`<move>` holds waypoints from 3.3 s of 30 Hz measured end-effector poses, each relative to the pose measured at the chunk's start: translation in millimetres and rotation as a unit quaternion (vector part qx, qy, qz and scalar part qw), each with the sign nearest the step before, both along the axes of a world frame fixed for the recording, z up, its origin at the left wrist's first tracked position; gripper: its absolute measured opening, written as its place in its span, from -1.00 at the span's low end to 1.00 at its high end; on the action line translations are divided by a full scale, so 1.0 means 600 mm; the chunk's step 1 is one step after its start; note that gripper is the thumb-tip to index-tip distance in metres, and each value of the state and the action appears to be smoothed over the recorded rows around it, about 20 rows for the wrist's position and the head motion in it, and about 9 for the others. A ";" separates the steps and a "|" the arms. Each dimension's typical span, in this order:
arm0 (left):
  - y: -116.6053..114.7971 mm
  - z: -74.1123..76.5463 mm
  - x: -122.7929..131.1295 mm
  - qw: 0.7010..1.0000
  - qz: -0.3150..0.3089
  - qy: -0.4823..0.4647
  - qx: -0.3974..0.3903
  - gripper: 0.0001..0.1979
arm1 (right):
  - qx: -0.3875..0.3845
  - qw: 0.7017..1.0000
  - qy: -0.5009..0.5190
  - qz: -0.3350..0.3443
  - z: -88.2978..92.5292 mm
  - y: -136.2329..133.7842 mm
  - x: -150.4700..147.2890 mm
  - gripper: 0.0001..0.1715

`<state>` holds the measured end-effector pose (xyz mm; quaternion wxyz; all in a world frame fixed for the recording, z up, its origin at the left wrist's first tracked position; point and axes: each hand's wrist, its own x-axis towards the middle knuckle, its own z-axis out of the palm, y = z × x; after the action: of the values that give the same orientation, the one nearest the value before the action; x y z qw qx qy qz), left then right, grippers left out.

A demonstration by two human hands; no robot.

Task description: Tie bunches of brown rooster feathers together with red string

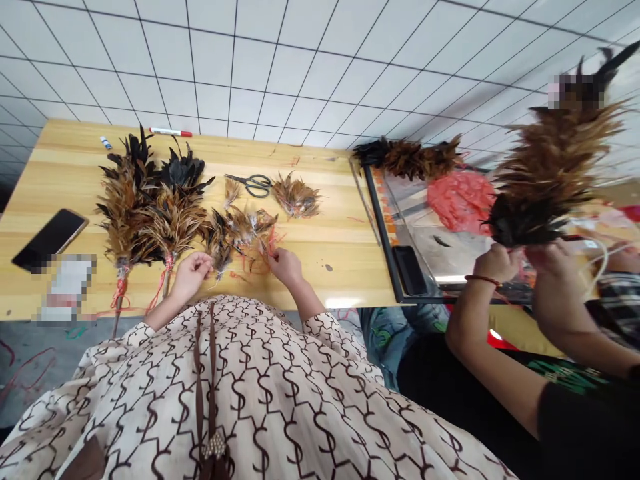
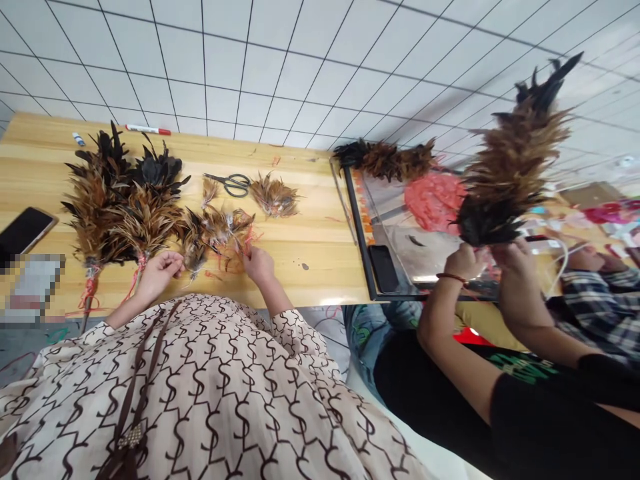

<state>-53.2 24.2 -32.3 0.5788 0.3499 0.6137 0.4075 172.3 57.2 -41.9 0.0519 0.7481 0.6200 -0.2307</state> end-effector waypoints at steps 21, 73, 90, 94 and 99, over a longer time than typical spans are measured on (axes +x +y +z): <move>-0.002 0.002 0.003 1.000 -0.007 0.008 0.003 -0.84 | 0.052 0.995 0.024 -0.080 -0.015 -0.019 0.034 -0.82; 0.001 -0.008 -0.002 1.000 0.001 -0.009 0.000 -0.84 | 0.150 0.971 0.182 -0.042 -0.024 0.100 -0.021 -0.82; 0.002 -0.003 0.004 1.000 0.005 -0.009 -0.003 -0.85 | 0.081 0.995 0.057 -0.001 -0.009 0.090 -0.063 -0.83; 0.002 0.001 0.001 1.000 0.007 -0.012 -0.001 -0.88 | 0.105 0.962 0.221 -0.118 -0.012 0.088 -0.043 -0.80; 0.010 0.007 0.005 1.000 0.004 -0.026 -0.011 -0.88 | 0.056 0.764 0.576 -0.285 -0.009 0.068 -0.026 -0.63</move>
<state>-49.9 29.9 -28.2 0.5967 0.3305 0.6040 0.4122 156.8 98.2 -47.4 -0.4247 0.6184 0.3037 -0.5873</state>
